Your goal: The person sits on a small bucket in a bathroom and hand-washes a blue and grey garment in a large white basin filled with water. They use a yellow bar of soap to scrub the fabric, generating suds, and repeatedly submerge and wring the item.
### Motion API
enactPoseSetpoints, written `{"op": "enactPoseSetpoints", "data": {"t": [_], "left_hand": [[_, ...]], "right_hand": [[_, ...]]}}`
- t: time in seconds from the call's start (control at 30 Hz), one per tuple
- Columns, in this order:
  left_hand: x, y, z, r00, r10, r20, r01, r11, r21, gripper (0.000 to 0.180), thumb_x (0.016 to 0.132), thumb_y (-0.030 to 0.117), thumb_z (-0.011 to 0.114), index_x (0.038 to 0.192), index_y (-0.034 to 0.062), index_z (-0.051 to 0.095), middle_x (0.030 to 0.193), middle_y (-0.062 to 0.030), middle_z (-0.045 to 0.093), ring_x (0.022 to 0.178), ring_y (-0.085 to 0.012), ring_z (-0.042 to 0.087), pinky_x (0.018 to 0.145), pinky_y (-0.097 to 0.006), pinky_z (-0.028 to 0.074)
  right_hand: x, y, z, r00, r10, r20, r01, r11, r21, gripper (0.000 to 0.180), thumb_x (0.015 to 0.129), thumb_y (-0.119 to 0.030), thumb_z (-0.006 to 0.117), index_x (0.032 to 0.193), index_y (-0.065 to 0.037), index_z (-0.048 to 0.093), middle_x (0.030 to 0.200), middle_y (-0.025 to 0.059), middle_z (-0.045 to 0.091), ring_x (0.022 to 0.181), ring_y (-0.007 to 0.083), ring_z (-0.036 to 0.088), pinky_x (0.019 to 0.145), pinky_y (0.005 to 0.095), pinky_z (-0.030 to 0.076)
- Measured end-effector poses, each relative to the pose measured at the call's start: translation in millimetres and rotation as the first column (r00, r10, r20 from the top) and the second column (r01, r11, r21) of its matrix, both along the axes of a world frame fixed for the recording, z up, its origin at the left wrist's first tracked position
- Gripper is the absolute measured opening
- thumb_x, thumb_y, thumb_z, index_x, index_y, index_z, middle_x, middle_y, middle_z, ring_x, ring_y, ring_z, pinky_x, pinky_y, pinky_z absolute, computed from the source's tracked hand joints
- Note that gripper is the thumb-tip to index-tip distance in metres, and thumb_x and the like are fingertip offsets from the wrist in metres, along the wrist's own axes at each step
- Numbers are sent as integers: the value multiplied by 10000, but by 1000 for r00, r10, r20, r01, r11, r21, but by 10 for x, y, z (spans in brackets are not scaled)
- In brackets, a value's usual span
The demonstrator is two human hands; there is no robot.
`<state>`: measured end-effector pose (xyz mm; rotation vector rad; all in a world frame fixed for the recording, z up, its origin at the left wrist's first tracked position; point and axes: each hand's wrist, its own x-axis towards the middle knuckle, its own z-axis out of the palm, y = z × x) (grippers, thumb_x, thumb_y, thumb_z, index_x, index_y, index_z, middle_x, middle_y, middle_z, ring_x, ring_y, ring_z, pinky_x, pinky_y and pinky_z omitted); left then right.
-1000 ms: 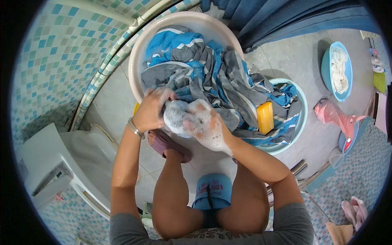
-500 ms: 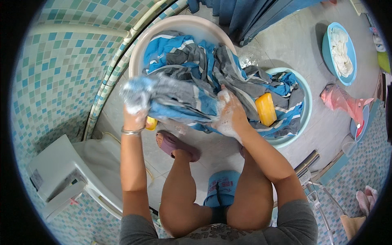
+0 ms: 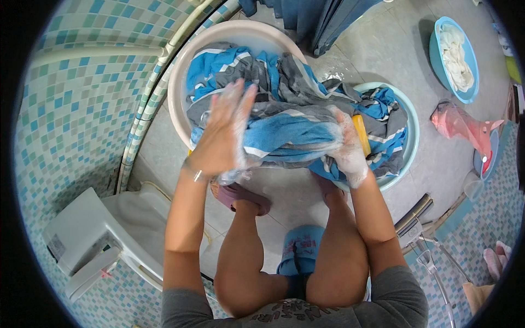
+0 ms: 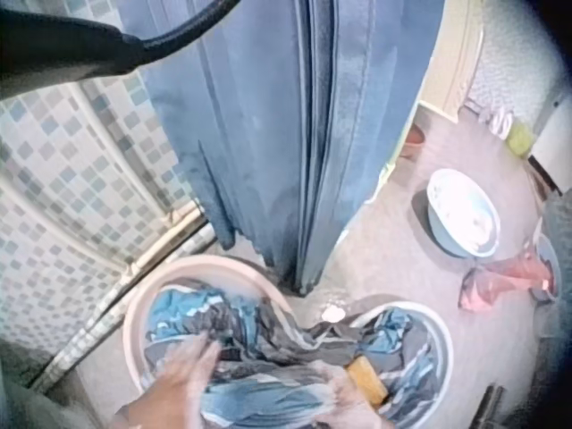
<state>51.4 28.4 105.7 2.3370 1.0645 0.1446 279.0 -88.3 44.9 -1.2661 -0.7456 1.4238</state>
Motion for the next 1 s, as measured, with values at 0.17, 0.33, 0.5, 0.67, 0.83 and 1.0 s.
{"op": "enactPoseSetpoints", "data": {"t": [0.17,0.33,0.5,0.67,0.83,1.0], "left_hand": [[163,200,-862,919,310,244,-145,841,-522,729,585,213,789,1250,104,512,1260,-204,524,1182,-366,496,968,-434,418],[783,-577,-439,902,86,422,-117,992,48,634,614,219,712,1222,143,549,1040,-152,551,914,-342,526,893,-445,409],[986,-763,-937,865,172,471,-354,875,331,413,604,273,701,981,136,603,904,-163,468,877,-341,504,776,-471,419],[901,-221,-796,770,372,519,-508,849,146,190,677,191,668,822,94,593,913,-147,582,771,-345,588,708,-404,501],[870,-656,-693,771,219,598,-331,940,84,161,629,146,649,764,83,588,880,-138,594,797,-325,623,700,-385,534],[-182,126,-648,923,94,373,-146,983,114,314,667,172,577,949,41,534,878,-143,559,814,-346,566,751,-395,459]], "right_hand": [[-132,130,-169,797,-251,-550,141,962,-234,589,847,-308,633,1300,-19,391,1177,102,527,1012,197,550,897,291,446],[-105,302,-726,345,-207,-916,-94,963,-253,487,896,-462,527,1159,-53,520,1039,118,601,939,198,587,779,333,516],[-425,91,-920,572,-259,-778,157,966,-206,366,927,-347,504,1130,-45,545,1022,85,604,915,167,584,788,303,499],[-490,292,-210,849,-427,-312,304,877,-373,287,935,-263,491,1080,-27,564,976,57,601,879,123,582,790,293,489],[-476,342,-471,933,-320,-164,286,937,-200,180,917,-216,502,940,-55,578,765,58,540,706,195,559,633,309,467],[-374,80,-129,685,182,705,-329,941,77,125,826,-108,549,750,-10,546,747,146,583,715,315,592,621,397,457]]}}
